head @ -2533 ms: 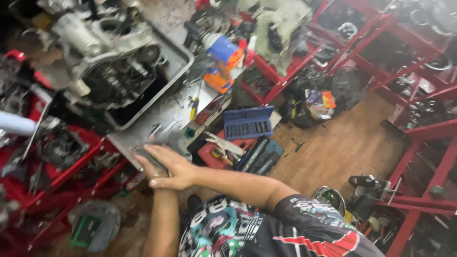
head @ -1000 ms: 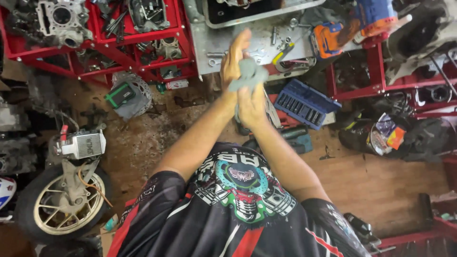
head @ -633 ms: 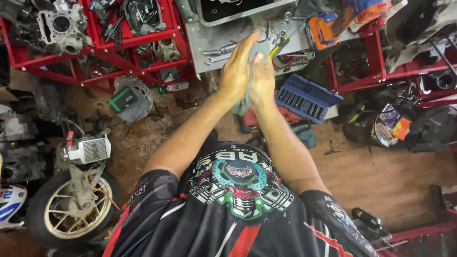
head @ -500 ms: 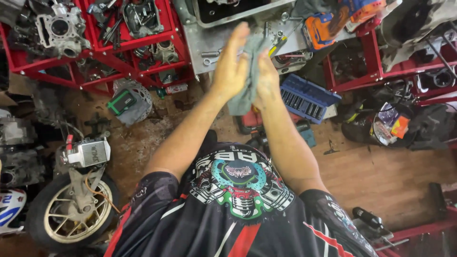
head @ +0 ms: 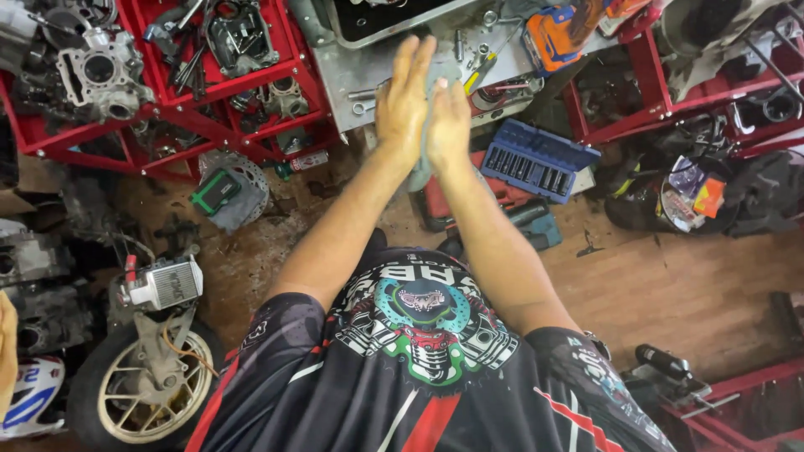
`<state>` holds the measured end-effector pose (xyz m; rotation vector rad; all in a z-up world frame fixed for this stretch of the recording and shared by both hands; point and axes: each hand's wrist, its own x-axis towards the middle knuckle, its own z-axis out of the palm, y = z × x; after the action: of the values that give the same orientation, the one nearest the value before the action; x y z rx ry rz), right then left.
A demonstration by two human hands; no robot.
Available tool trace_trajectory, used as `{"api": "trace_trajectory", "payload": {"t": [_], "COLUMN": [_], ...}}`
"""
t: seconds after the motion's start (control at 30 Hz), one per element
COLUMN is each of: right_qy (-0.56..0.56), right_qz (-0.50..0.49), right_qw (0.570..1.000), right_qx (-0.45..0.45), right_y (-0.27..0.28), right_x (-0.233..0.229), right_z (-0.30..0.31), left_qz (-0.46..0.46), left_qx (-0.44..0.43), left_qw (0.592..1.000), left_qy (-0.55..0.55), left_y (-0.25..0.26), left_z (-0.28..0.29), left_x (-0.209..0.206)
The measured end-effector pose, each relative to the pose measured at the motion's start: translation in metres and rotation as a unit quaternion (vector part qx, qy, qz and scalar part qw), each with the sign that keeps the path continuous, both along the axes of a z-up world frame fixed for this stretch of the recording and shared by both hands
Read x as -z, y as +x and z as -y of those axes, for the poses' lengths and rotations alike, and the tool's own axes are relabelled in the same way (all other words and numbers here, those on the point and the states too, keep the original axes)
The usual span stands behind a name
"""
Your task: The person uses a power tool to remove a bolt from an engine block, then wipes the area with a cloth. They remove a gear component, clean it, and place it aside. The person then uses a T-handle wrench to tighten bolts on the engine block.
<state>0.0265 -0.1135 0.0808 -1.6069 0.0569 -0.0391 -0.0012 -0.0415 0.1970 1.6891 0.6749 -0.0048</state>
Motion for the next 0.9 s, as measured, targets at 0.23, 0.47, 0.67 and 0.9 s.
{"api": "trace_trajectory", "payload": {"t": [0.23, 0.47, 0.67, 0.9], "right_qy": [0.0, -0.199, -0.055, -0.011], "right_qz": [0.06, 0.314, 0.159, 0.129], "right_qw": [0.996, 0.862, 0.935, 0.939], "right_qx": [-0.07, -0.345, -0.312, -0.32], "right_y": [-0.011, -0.024, -0.021, 0.017], "right_x": [-0.015, -0.045, -0.067, -0.051], "right_z": [0.043, 0.021, 0.016, 0.037], "left_qz": [0.18, 0.368, 0.508, 0.618], "left_qx": [0.234, 0.263, 0.321, 0.372], "left_qw": [0.768, 0.614, 0.492, 0.355], "left_qy": [0.568, 0.647, 0.629, 0.594], "left_y": [0.014, 0.004, -0.002, -0.008], "left_z": [-0.025, -0.022, -0.017, -0.013], "left_x": [0.091, 0.093, 0.082, 0.058]}}
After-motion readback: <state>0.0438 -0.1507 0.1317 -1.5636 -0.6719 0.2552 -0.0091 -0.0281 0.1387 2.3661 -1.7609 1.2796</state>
